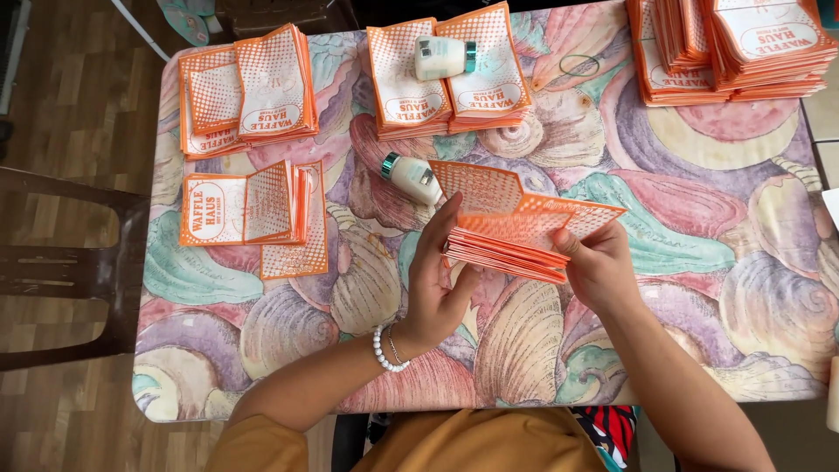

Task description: Applying glue to paper templates and folding them to assemble bags.

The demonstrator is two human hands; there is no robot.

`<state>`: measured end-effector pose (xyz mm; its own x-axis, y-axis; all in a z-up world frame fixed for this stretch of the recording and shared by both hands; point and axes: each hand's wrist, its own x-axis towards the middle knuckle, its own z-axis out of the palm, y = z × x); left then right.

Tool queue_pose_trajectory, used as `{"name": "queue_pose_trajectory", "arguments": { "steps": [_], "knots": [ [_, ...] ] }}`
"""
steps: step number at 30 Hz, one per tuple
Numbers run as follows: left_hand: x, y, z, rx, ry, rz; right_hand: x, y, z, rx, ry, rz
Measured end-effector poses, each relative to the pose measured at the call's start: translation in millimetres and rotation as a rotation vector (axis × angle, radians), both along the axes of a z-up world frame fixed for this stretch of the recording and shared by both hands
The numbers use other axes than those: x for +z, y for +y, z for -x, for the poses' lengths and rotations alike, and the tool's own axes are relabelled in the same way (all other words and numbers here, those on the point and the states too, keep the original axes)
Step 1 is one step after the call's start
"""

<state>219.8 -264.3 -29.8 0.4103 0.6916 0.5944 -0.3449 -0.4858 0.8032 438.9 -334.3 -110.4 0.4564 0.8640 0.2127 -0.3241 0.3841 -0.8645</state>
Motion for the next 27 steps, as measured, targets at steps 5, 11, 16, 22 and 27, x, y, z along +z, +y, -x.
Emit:
{"name": "queue_pose_trajectory", "arguments": {
  "steps": [5,11,16,22,27],
  "knots": [
    [-12,-6,-4,0.011,0.0,0.026,25,-2,4,-0.03,-0.024,0.024],
    [-25,0,-4,-0.016,-0.004,0.033,32,0,9,0.075,-0.034,-0.007],
    [-18,-2,-4,-0.023,0.029,-0.033,28,0,15,0.076,-0.005,0.015],
    [-29,-2,-4,-0.017,0.019,-0.096,11,-1,15,0.121,0.185,0.034],
    [-22,-3,-5,0.019,0.039,-0.209,56,-6,29,0.188,0.325,0.151]
  ]
}}
